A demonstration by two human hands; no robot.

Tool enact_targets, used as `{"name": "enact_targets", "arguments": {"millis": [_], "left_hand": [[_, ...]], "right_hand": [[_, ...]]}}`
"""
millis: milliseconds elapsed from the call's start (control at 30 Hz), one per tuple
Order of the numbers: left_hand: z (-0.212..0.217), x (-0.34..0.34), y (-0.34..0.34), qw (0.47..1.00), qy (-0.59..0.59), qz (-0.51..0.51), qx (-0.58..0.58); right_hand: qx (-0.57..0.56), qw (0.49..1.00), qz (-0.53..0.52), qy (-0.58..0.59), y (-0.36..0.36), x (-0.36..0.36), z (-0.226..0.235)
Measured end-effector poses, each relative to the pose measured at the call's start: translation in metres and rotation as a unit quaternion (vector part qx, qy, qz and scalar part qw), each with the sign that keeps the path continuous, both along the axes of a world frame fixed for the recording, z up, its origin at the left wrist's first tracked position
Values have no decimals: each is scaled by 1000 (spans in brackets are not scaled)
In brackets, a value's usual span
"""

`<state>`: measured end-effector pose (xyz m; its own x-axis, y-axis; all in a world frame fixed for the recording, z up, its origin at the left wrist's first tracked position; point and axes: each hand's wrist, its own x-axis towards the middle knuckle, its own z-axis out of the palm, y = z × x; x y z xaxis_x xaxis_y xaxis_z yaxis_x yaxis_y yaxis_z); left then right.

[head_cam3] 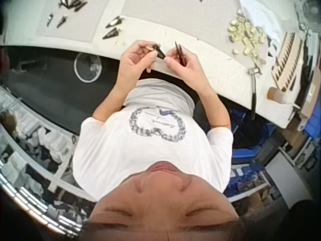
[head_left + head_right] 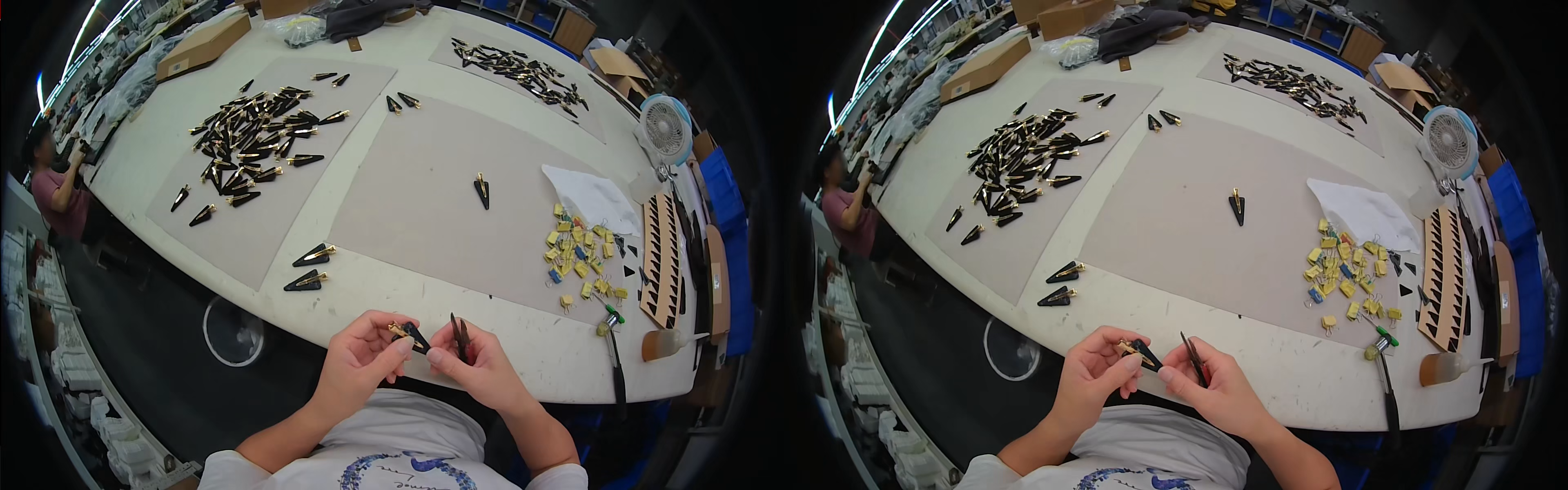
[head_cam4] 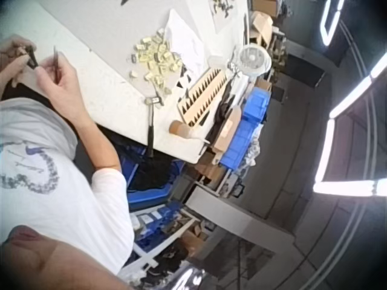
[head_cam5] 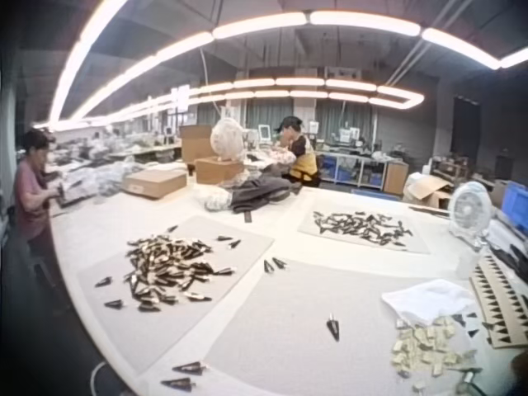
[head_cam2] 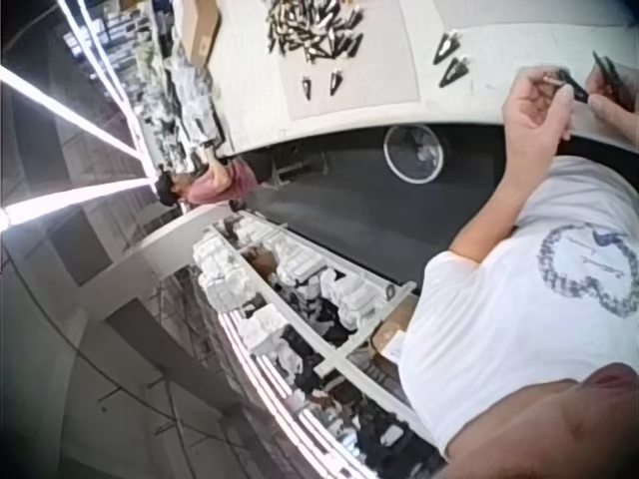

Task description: The person assembles small gold metal clips onto black triangular leather or plastic components by hand at a workshop station.

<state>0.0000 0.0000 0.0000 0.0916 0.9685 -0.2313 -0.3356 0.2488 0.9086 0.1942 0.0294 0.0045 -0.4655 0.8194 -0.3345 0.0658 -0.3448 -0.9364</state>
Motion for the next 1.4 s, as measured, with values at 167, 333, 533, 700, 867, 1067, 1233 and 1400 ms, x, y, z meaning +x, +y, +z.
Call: {"name": "enact_targets", "arguments": {"millis": [167,333,533,700,867,1067,1233,1400], "left_hand": [[-11,-2,0,998,-64,-6,-27],[-18,8,2,999,-24,15,34],[-2,3,9,996,-80,-43,-25],[-3,9,4,994,-72,-80,-18],[-3,13,-1,985,75,-79,130],[-3,4,3,911,278,-89,292],[0,1,10,900,296,-107,301],[-8,4,10,952,184,-127,210]], "right_hand": [[2,1000,3,-6,-5,0,-3],[30,999,-21,-32,-11,0,1],[301,894,-106,-316,-4,38,20],[459,790,-157,-375,-3,31,36],[339,930,-49,-135,-2,14,33],[219,973,3,-67,8,14,32],[318,943,32,-97,11,12,29],[205,973,-102,4,3,5,18]]}}
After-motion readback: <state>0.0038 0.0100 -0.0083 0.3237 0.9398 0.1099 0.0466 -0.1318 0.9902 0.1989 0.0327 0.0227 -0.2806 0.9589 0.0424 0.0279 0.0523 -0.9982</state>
